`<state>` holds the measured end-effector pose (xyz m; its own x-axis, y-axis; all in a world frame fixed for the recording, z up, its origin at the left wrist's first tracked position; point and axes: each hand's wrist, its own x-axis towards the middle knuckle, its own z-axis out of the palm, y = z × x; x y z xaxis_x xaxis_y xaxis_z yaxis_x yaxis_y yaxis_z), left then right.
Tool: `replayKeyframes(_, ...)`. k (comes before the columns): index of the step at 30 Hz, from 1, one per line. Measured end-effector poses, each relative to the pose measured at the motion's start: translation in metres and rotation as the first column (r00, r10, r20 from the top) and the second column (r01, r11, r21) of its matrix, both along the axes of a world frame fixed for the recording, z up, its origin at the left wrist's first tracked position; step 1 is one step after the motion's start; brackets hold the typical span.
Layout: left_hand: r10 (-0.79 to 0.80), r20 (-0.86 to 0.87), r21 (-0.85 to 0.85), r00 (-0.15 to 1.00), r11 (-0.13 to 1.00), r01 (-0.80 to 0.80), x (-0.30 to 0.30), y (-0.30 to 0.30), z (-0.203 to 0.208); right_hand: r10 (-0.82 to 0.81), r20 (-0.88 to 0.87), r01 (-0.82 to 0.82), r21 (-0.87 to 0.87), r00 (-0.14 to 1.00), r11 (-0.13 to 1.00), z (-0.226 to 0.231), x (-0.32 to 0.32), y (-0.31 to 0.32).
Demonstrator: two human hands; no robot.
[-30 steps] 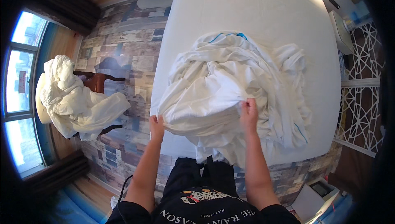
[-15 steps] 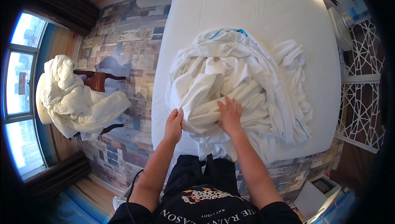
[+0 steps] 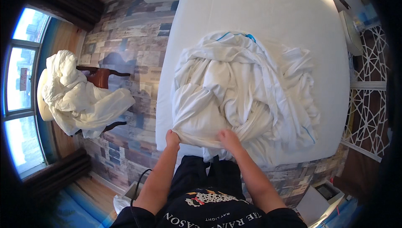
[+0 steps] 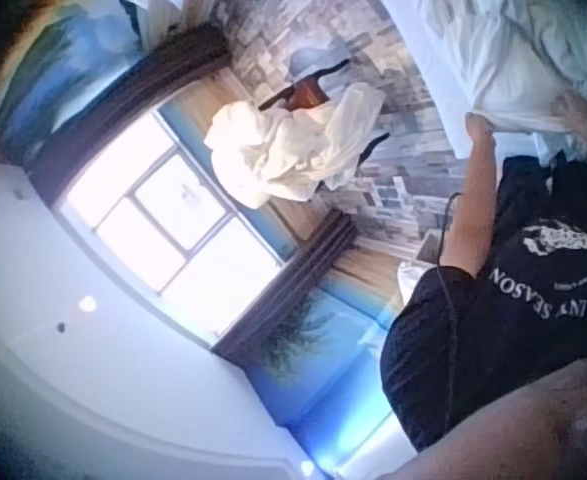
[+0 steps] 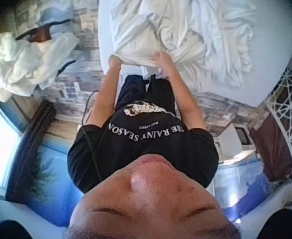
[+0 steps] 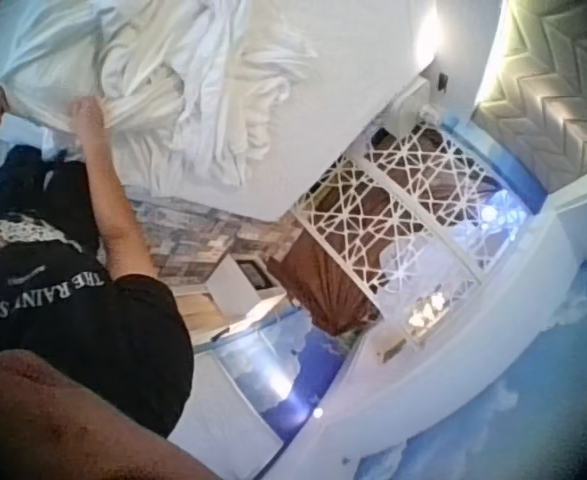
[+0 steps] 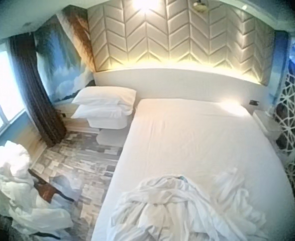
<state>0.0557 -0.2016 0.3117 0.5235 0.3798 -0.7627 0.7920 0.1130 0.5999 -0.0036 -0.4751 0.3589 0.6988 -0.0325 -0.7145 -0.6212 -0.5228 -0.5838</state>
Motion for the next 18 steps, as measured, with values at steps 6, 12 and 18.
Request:
replayKeyframes(6, -0.823, 0.331, 0.881, 0.462, 0.445, 0.160, 0.050, -0.075, 0.092, -0.149, 0.425, 0.362, -0.481, 0.893, 0.799, -0.037, 0.046, -0.038)
replayKeyframes(12, -0.961, 0.155, 0.637, 0.228, 0.274, 0.720, 0.039, -0.158, 0.042, -0.525, 0.335, 0.566, -0.032, 0.783, 0.824, 0.011, 0.067, -0.090)
replayKeyframes(18, -0.894, 0.072, 0.539, 0.441, 0.407, 0.738, 0.051, -0.170, 0.083, -0.969, 0.023, 0.565, 0.809, 0.246, 0.163, 0.168, 0.047, -0.150)
